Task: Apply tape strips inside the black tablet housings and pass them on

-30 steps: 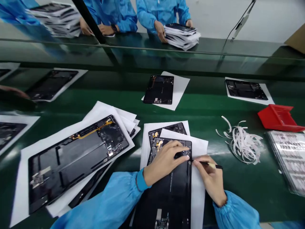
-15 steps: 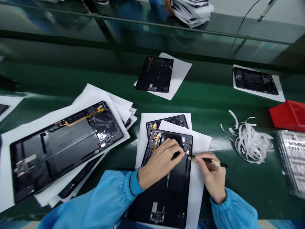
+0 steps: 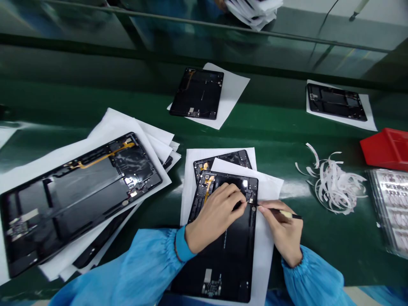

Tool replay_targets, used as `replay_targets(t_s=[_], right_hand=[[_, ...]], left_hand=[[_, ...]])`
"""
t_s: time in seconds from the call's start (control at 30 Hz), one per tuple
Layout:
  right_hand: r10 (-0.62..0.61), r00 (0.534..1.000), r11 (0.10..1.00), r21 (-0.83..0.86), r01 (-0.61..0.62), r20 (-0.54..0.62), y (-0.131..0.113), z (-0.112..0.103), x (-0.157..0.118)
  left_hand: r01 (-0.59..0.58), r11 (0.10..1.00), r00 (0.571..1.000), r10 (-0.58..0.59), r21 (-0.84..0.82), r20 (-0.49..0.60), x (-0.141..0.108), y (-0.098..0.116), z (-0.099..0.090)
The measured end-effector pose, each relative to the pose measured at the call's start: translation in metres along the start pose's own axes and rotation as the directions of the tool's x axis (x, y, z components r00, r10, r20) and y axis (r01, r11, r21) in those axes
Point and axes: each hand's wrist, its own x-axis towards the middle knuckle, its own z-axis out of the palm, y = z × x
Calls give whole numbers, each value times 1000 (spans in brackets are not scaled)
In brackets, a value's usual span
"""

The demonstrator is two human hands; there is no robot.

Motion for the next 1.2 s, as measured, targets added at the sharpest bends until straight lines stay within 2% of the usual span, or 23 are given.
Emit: replay_targets(t_s=[0.1, 0.43, 0.7, 0.8, 0.87, 0.93, 1.0, 1.07, 1.13, 1.2], right_hand=[[3, 999, 1000, 19, -4, 38, 0, 1, 1], [-101, 992, 994, 51, 97, 80, 7, -5, -4], [-98, 995, 995, 4, 98, 15, 8, -7, -6], [-23, 1000, 999, -29, 22, -13, 8, -11, -3], [11, 999, 1000, 2, -10, -44, 5, -14, 0], [-18, 999, 998, 66, 21, -44, -4, -14, 4], [-84, 995, 996, 39, 82, 57, -17, -8, 7], [-138, 960, 975, -136, 175, 242, -29, 6, 11], [-121, 907, 879, -381, 287, 403, -37, 23, 14], [-62, 873, 754, -550, 359, 484, -39, 38, 17]], left_hand=[[41, 998, 999, -41, -42, 1, 1, -1, -2], [110, 989, 994, -107, -98, 37, 4, 2, -6], [110, 988, 993, -105, -106, 50, 4, 1, -4], [98, 990, 994, -93, -103, 50, 6, 1, -3], [82, 991, 995, -77, -105, 59, 7, 0, -7], [79, 984, 997, -75, -159, 32, 3, 1, -17], [111, 963, 990, -128, -247, -56, -9, 2, -30], [174, 928, 966, -226, -331, -126, -28, 6, -42], [257, 885, 948, -310, -389, -79, -52, 9, -47], [343, 829, 931, -361, -441, 46, -75, 13, -44]])
